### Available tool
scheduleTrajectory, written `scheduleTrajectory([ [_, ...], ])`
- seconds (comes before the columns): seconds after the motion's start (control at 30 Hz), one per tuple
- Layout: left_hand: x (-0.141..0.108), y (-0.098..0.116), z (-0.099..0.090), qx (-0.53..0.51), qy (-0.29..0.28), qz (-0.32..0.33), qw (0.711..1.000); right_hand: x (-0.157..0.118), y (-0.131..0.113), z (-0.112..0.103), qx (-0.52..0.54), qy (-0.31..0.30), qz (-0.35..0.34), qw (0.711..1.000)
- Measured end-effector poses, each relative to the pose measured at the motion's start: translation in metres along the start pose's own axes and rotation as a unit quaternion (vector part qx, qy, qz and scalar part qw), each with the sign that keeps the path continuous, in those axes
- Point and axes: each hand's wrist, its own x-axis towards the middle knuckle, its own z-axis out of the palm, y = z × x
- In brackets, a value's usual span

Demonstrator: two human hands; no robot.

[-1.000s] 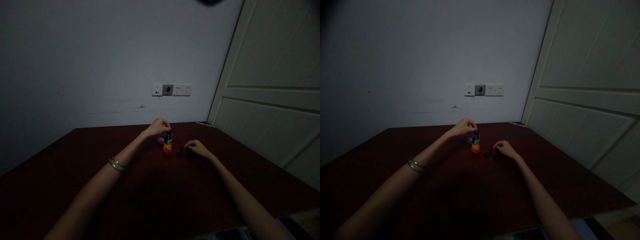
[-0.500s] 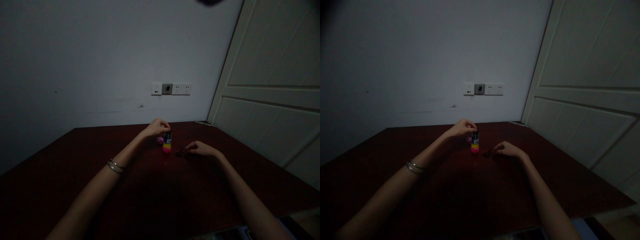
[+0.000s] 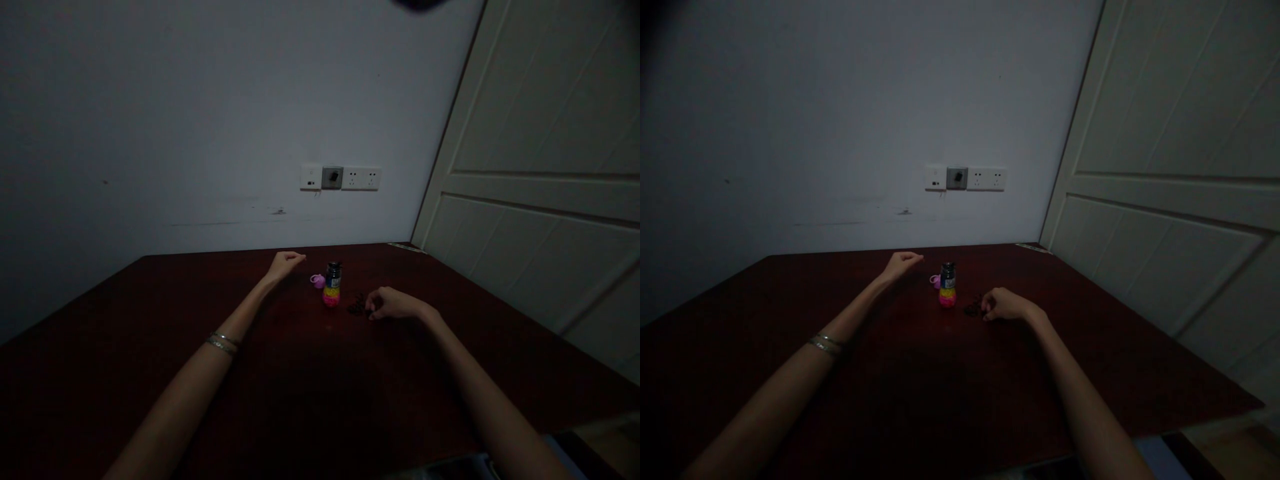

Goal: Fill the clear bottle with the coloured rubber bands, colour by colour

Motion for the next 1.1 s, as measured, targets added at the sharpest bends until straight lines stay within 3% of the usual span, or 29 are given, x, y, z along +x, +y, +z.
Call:
scheduleTrajectory([
  [0.17, -0.001, -0.025, -0.009, -0.03, 0.029, -0.073, 0.996, 0.002, -0.002, 0.003, -0.002, 0.003, 0.001, 1.0],
  [0.33, -0.003, -0.032, -0.012, -0.04, 0.034, -0.098, 0.994, 0.005, 0.0, 0.006, -0.009, 0.016, 0.002, 1.0],
  [0.47, -0.002, -0.021, -0.013, -0.033, 0.033, -0.071, 0.996, 0.007, 0.004, 0.006, -0.008, 0.019, -0.002, 1.0],
  [0.6, -0.003, 0.0, -0.009, -0.011, 0.022, 0.002, 1.0, 0.004, 0.003, 0.0, 0.022, 0.03, 0.006, 0.999],
  [0.73, -0.01, 0.023, 0.001, 0.0, -0.023, 0.064, 0.998, 0.003, -0.006, -0.021, 0.061, 0.068, -0.029, 0.995],
  [0.83, -0.016, 0.033, 0.011, 0.007, -0.087, 0.09, 0.992, 0.006, -0.022, -0.046, 0.072, 0.094, -0.07, 0.991],
  [0.97, -0.022, 0.035, 0.022, 0.024, -0.178, 0.089, 0.98, 0.017, -0.054, -0.074, 0.063, 0.108, -0.105, 0.987],
  [1.1, -0.026, 0.033, 0.029, 0.031, -0.229, 0.092, 0.969, 0.036, -0.083, -0.083, 0.033, 0.086, -0.133, 0.987],
])
